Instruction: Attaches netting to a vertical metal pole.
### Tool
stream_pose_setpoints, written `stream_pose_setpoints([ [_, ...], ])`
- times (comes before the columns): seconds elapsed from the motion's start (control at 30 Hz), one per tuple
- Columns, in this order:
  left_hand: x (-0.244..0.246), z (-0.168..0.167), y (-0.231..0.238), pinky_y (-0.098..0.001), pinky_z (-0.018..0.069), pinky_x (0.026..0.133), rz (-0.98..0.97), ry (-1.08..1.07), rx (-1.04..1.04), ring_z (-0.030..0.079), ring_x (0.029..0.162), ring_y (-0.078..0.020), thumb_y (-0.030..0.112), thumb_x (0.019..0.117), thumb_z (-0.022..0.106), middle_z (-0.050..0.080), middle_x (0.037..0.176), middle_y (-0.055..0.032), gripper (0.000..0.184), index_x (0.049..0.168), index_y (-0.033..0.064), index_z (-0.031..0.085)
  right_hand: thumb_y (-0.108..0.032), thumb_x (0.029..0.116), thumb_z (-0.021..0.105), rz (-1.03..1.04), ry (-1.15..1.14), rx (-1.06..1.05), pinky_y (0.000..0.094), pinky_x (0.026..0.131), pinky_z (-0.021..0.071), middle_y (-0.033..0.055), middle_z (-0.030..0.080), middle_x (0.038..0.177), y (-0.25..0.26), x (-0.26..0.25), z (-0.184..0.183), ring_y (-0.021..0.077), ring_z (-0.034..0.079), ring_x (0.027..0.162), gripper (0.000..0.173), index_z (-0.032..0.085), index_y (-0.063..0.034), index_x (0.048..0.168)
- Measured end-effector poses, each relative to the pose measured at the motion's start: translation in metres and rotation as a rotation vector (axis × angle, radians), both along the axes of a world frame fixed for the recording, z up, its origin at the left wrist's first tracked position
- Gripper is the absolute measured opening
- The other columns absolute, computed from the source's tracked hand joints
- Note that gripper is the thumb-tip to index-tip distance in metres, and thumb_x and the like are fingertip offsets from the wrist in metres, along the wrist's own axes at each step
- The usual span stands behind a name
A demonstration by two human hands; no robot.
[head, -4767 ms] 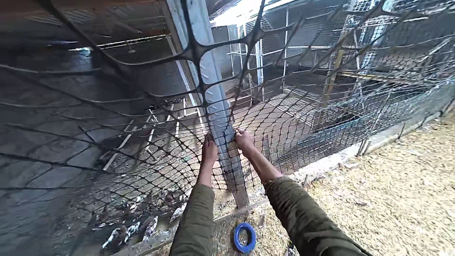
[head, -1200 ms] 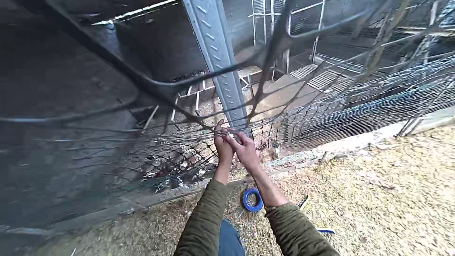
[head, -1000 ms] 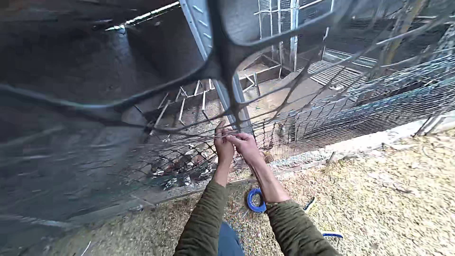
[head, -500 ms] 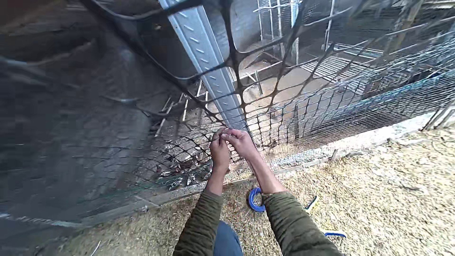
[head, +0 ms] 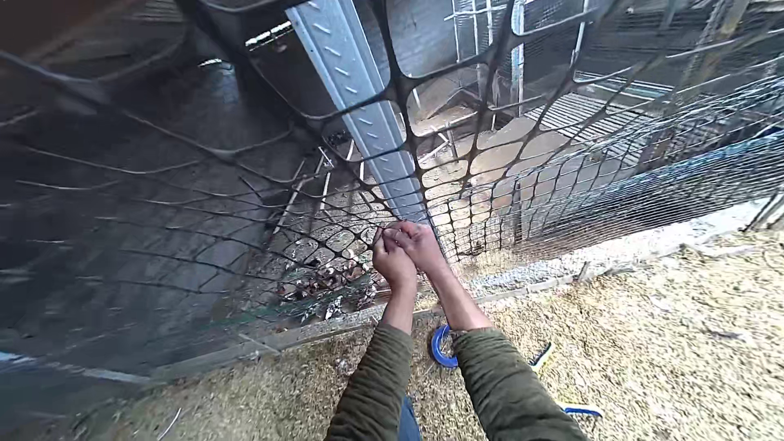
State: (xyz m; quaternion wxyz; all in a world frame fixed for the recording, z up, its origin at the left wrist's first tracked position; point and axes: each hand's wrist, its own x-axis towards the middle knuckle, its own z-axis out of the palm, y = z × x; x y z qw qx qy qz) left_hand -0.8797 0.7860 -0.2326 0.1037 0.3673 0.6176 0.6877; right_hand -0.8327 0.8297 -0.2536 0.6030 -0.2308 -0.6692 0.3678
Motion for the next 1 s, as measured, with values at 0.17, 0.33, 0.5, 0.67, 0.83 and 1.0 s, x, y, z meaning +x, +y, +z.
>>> stream_pose_setpoints([
  [0.17, -0.010, 0.008, -0.010, -0.0323, 0.0509, 0.097, -0.099, -0.029, -0.090, 0.065, 0.107, -0.0158, 0.004, 0.1058, 0.050, 0.070, 0.114, -0.0178, 0.022, 0.112, -0.0084, 0.067, -0.020, 0.1023, 0.061, 0.026, -0.112, 0.035, 0.0335, 0.078, 0.0553, 0.0094, 0.074, 0.088, -0.007, 0.012, -0.003, 0.0110, 0.066, 0.076, 0.025, 0.076, -0.0001, 0.105],
  [0.33, -0.016, 0.008, -0.007, -0.0283, 0.0514, 0.091, -0.121, -0.017, -0.031, 0.064, 0.101, -0.0131, 0.004, 0.1079, 0.043, 0.067, 0.115, -0.0179, 0.033, 0.137, -0.0079, 0.055, -0.014, 0.0996, 0.060, -0.040, -0.060, 0.004, 0.0252, 0.062, 0.0465, 0.0052, 0.069, 0.077, -0.024, 0.011, -0.020, 0.0041, 0.050, 0.059, 0.028, 0.074, -0.0018, 0.120],
  [0.5, -0.013, 0.004, -0.004, -0.0272, 0.0523, 0.088, -0.101, -0.069, -0.006, 0.064, 0.096, -0.0117, 0.001, 0.1074, 0.042, 0.067, 0.110, -0.0165, 0.035, 0.139, -0.0071, 0.052, -0.013, 0.0983, 0.062, -0.119, -0.047, 0.057, 0.0331, 0.069, 0.0541, 0.0103, 0.076, 0.093, -0.024, 0.004, -0.027, 0.0113, 0.062, 0.065, 0.026, 0.076, -0.0035, 0.118],
  [0.67, -0.010, 0.002, -0.004, -0.0280, 0.0538, 0.085, -0.085, -0.083, -0.015, 0.065, 0.092, -0.0120, 0.000, 0.1064, 0.043, 0.067, 0.108, -0.0154, 0.032, 0.136, -0.0072, 0.053, -0.014, 0.0985, 0.062, -0.215, -0.051, 0.034, 0.0442, 0.071, 0.0584, 0.0136, 0.074, 0.083, -0.024, -0.009, -0.032, 0.0221, 0.069, 0.068, 0.021, 0.075, 0.0014, 0.106],
  [0.83, -0.007, 0.002, -0.005, -0.0275, 0.0541, 0.084, -0.102, -0.084, -0.010, 0.066, 0.091, -0.0121, -0.002, 0.1053, 0.045, 0.068, 0.108, -0.0159, 0.032, 0.135, -0.0078, 0.053, -0.017, 0.1013, 0.058, -0.243, -0.157, -0.022, 0.0511, 0.071, 0.0578, 0.0159, 0.072, 0.079, -0.026, -0.010, -0.030, 0.0297, 0.070, 0.071, 0.027, 0.072, 0.0045, 0.107],
  [1.0, -0.004, -0.001, -0.005, -0.0257, 0.0541, 0.080, -0.075, -0.027, 0.001, 0.065, 0.086, -0.0089, 0.000, 0.1053, 0.046, 0.067, 0.100, -0.0112, 0.025, 0.126, -0.0061, 0.059, -0.017, 0.1013, 0.058, -0.283, -0.135, -0.021, 0.0509, 0.071, 0.0584, 0.0164, 0.071, 0.077, -0.024, -0.014, -0.031, 0.0308, 0.072, 0.071, 0.026, 0.071, 0.0052, 0.103],
])
